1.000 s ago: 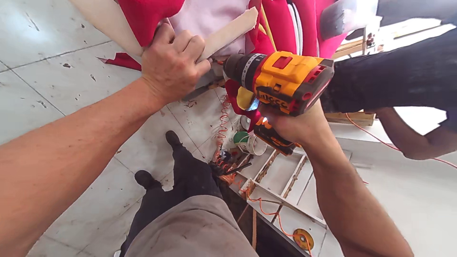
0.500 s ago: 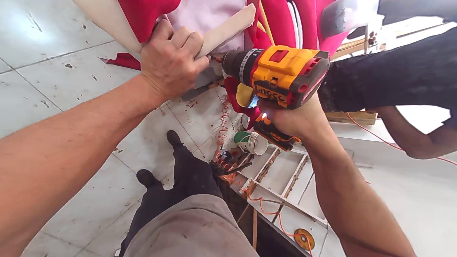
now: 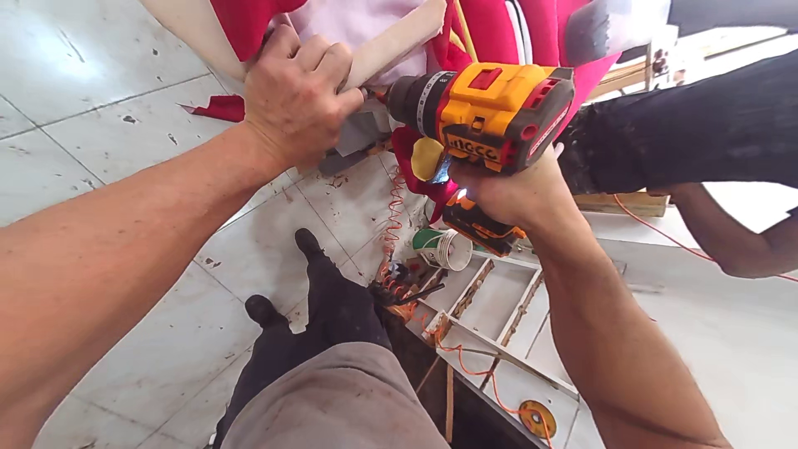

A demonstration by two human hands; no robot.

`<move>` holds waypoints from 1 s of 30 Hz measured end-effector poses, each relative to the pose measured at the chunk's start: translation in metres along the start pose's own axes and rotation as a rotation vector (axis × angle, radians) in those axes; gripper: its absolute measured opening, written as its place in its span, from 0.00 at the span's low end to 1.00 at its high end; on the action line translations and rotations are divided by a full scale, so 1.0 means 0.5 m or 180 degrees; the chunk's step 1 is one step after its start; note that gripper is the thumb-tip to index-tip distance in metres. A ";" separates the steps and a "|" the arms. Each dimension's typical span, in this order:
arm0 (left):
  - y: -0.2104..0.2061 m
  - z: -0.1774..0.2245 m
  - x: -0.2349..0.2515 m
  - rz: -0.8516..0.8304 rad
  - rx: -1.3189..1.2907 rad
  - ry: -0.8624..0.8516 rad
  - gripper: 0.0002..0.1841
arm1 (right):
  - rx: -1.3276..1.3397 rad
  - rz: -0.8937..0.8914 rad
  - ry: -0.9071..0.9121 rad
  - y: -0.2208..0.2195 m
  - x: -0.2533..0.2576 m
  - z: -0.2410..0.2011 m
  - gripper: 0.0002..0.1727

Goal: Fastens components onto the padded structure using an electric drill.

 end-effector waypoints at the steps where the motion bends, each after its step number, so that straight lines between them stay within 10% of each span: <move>1: 0.001 -0.002 0.001 -0.0002 0.0007 -0.0004 0.10 | -0.0013 0.0008 0.0056 0.001 0.001 -0.001 0.19; 17: 0.029 0.011 0.023 -0.0385 0.0110 0.0193 0.13 | 0.0469 -0.0158 0.0317 0.024 -0.014 0.033 0.13; 24: 0.124 0.082 -0.005 -0.0581 0.0345 0.0015 0.18 | 0.1924 0.1121 0.0647 0.072 -0.283 0.137 0.18; 30: -0.072 0.070 -0.424 -0.2859 -0.3392 0.2935 0.22 | 0.3451 0.1742 -0.0128 -0.186 -0.488 0.175 0.07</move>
Point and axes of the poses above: each hand's wrist, its own x-axis towards the middle knuckle, its own y-axis out of the back of the hand, z = x × y, the point moved 8 cm from there along x, towards the middle knuckle, and after that the axes turned 15 degrees about -z, right-handed, at the moved point
